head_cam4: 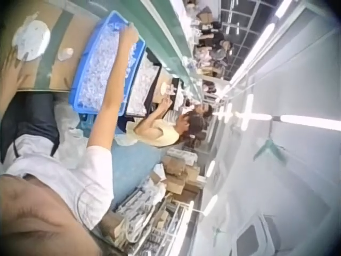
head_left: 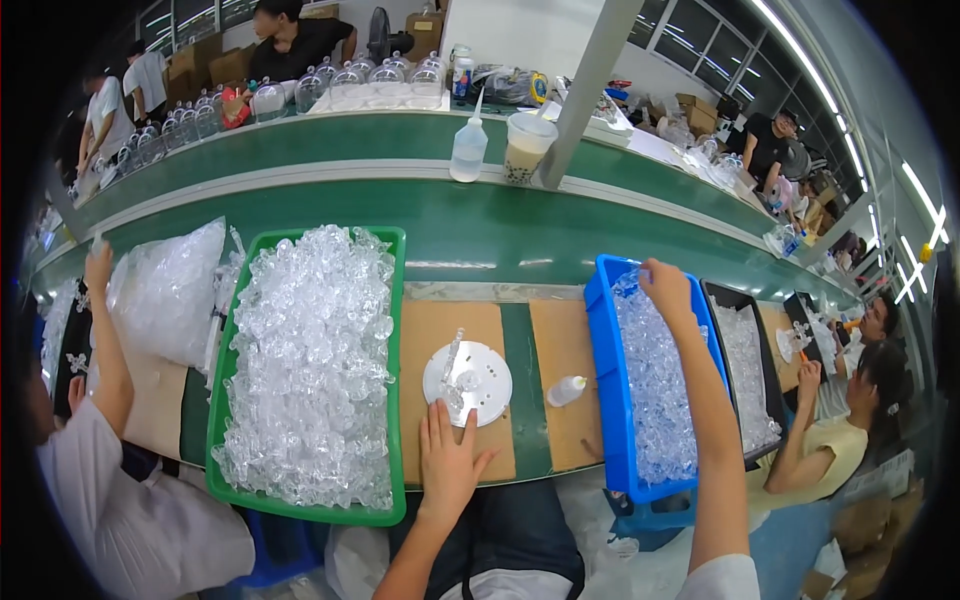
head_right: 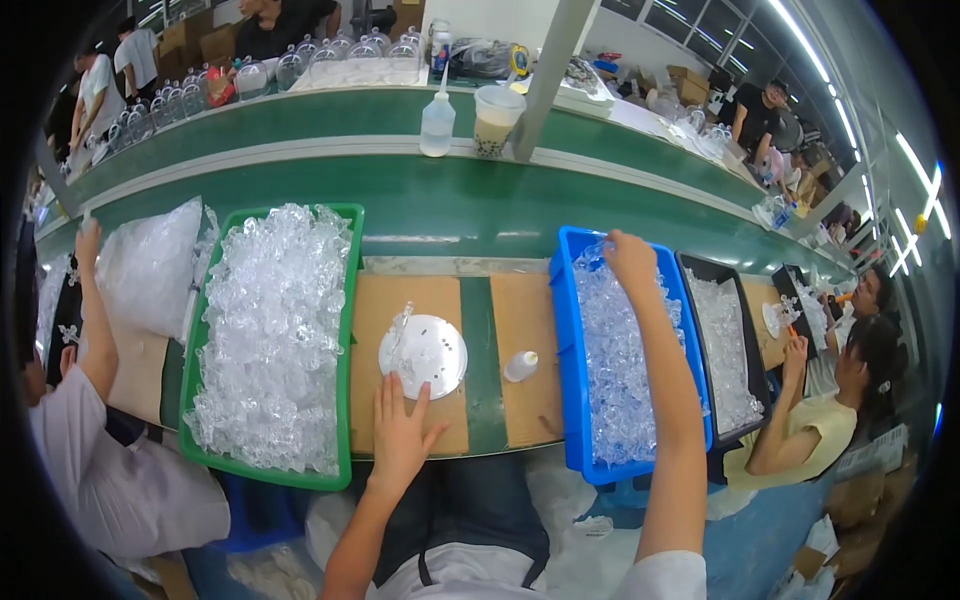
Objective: Gluing decorative crystals onto a circular light fixture base.
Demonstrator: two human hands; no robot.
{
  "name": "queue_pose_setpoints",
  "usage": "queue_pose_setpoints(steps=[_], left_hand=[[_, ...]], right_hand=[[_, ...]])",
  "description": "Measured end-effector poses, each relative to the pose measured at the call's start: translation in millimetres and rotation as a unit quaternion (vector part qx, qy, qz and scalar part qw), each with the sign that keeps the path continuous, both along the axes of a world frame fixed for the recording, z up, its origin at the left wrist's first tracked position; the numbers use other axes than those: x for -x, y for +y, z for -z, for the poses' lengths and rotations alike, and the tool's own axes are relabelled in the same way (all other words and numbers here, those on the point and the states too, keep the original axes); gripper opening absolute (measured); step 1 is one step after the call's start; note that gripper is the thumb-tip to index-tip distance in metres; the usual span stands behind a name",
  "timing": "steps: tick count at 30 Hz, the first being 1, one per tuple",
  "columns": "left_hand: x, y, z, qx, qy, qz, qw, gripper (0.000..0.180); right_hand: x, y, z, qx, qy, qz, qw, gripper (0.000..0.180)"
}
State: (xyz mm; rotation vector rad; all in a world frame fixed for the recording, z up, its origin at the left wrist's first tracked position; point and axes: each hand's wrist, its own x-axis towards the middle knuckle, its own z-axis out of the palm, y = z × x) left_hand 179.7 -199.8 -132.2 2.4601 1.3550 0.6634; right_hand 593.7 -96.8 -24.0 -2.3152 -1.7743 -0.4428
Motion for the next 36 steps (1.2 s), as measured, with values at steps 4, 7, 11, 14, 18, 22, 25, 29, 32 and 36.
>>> queue_pose_setpoints(steps=[4,7,11,14,18,22,25,29,32,36], left_hand=[[-2,2,0,0.002,-0.030,0.003,1.000,0.056],[8,2,2,0.016,-0.042,-0.007,0.999,0.051],[2,5,8,-0.018,-0.038,-0.005,0.999,0.045],[-3,6,8,-0.027,-0.022,-0.005,0.999,0.045],[-1,2,8,-0.020,-0.010,-0.007,1.000,0.041],[-2,2,10,-0.018,0.003,-0.032,0.999,0.039],[-1,3,11,-0.021,0.007,-0.034,0.999,0.038],[-5,12,-1,-0.046,-0.002,-0.044,0.998,0.038],[-10,16,3,-0.081,-0.009,-0.068,0.994,0.038],[-16,18,6,-0.095,-0.004,-0.105,0.990,0.038]], right_hand=[[35,-35,-38,-0.164,0.094,-0.034,0.981,0.017],[138,-74,-46,-0.098,0.287,-0.106,0.947,0.013],[225,-93,3,0.025,0.389,-0.127,0.912,0.015],[233,-82,43,0.064,0.336,-0.163,0.925,0.015],[241,-82,54,0.045,0.317,-0.174,0.931,0.014],[245,-73,58,0.037,0.314,-0.181,0.931,0.014],[248,-62,51,0.049,0.276,-0.209,0.937,0.014],[243,-60,48,0.088,0.281,-0.249,0.922,0.013],[239,-64,53,0.098,0.280,-0.215,0.930,0.014],[253,-58,50,0.098,0.259,-0.203,0.939,0.013]])
